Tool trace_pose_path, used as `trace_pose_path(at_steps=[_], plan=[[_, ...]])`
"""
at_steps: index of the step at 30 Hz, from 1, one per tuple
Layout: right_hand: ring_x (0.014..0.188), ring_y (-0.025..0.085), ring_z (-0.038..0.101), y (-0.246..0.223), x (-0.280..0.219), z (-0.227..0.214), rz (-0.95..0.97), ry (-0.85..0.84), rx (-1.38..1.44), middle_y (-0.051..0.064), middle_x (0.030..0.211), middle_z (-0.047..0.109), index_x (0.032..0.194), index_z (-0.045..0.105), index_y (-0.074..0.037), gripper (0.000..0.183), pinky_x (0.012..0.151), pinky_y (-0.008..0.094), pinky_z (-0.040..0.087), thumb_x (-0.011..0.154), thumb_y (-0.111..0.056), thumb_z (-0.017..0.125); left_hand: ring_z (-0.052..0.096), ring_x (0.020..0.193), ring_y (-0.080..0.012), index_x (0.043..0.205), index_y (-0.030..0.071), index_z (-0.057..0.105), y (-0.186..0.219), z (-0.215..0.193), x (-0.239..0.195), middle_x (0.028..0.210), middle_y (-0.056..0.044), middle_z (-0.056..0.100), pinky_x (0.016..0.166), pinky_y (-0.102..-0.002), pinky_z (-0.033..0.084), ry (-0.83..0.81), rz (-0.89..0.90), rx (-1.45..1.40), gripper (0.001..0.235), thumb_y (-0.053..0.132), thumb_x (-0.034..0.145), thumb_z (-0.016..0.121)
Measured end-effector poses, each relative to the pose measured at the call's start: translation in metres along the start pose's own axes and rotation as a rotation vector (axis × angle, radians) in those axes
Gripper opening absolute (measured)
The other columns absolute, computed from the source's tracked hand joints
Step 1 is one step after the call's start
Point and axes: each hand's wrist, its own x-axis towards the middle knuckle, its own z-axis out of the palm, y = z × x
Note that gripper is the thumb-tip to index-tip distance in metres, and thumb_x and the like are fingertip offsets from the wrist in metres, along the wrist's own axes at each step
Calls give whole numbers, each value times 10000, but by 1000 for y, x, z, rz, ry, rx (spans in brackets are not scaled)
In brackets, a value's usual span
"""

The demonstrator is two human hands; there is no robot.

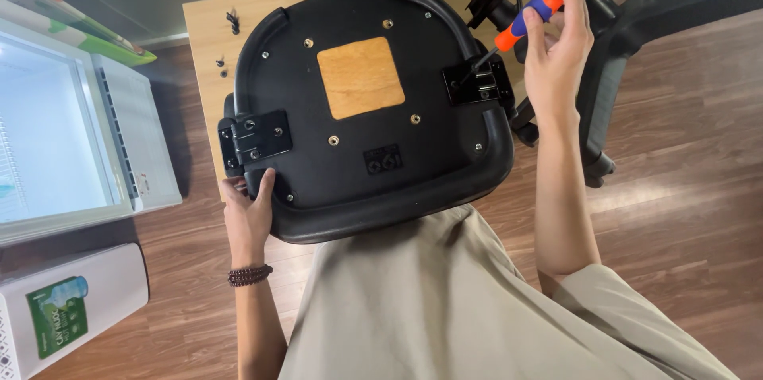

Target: Using a screwdriver to tighten or remove screws from the base of an office chair seat.

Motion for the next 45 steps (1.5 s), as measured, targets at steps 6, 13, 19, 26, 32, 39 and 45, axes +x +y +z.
trace_pose_path(at_steps=[6,13,19,26,32,39,45], plan=[[989,148,700,-3,-1,-2,58,15,4,133,1330,663,1468,558,-56,351,724,237,596,1136,-70,668,709,1068,-382,1229,-49,519,-3,0,2,1121,-274,707,917,-450,539,22,37,20,720,555,902,736],[1268,224,692,2,-1,-4,32,31,157,151,1398,596,1474,542,-38,348,957,308,619,1141,-2,638,700,1086,-373,1245,-59,517,-12,2,4,1133,-282,698,939,-439,530,15,36,7,724,549,915,728],[1282,253,672,6,2,-9,65,59,163,140,1376,605,1460,539,-27,351,970,318,635,1126,16,637,716,1069,-342,1250,-61,519,-1,1,3,1140,-277,711,935,-413,535,26,12,-39,701,506,903,742],[1220,231,687,-7,12,-11,145,-22,162,124,1346,623,1403,563,-48,358,926,303,637,1060,-6,658,728,1027,-312,1277,-66,528,5,-1,0,1136,-275,715,891,-392,557,22,-50,-35,724,506,888,740],[1200,231,691,-1,23,-13,129,-62,176,123,1329,628,1381,567,-41,350,919,307,639,1047,-16,669,735,1008,-305,1292,-69,524,8,-1,-1,1126,-279,721,886,-391,561,15,-99,-39,739,505,879,743],[1077,253,710,0,18,-27,-107,-150,11,119,1207,684,1266,611,-31,406,895,327,602,924,-72,826,722,1023,-299,1286,-83,522,8,-2,-2,1156,-304,696,868,-384,569,7,-96,-73,714,474,899,744],[1006,244,741,6,26,-21,-28,-115,20,149,1162,680,1254,613,-17,408,777,277,653,927,-73,852,707,1046,-294,1257,-104,520,5,-1,-2,1159,-306,696,888,-383,559,6,-66,-106,686,440,915,757]])
